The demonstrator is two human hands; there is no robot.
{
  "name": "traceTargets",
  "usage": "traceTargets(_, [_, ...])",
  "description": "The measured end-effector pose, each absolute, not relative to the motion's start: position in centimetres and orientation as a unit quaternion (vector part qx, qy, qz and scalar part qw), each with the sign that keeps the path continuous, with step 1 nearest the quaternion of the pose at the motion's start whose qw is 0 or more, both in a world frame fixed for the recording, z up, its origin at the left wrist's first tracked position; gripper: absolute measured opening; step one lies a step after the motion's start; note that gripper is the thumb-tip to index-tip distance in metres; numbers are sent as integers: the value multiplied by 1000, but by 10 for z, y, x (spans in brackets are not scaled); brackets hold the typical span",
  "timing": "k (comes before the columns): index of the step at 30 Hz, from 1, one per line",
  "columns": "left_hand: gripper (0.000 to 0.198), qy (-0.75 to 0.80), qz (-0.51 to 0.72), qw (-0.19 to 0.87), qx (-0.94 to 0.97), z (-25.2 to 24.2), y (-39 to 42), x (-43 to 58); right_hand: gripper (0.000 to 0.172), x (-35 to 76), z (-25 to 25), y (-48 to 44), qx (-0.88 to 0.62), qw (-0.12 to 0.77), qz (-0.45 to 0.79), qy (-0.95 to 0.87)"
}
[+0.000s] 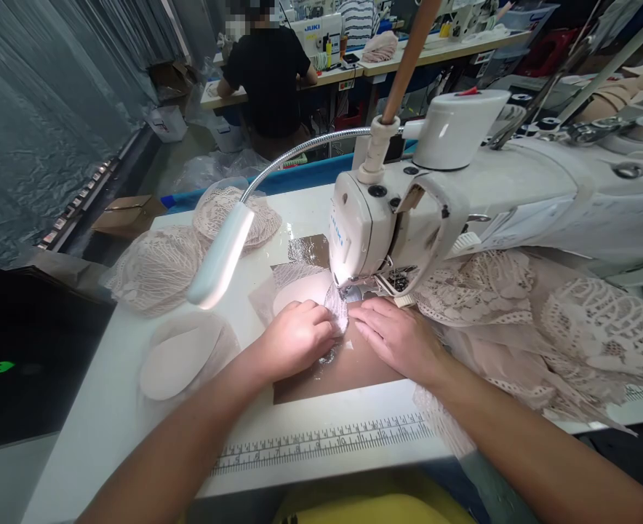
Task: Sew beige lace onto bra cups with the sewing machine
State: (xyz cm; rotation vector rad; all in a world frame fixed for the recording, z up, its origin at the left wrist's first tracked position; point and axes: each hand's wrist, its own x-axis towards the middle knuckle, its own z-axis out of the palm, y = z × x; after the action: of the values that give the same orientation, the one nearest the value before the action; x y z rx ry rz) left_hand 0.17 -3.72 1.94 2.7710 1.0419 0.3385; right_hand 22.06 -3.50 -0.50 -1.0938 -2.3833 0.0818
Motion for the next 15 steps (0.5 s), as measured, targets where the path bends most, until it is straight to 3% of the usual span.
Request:
traceTargets(9, [31,354,126,50,925,16,-38,8,27,216,-10,-37,-357,211,19,-910])
traceTargets(15, [34,365,69,20,928,12,-32,12,27,216,-10,-38,-354,202,13,-913])
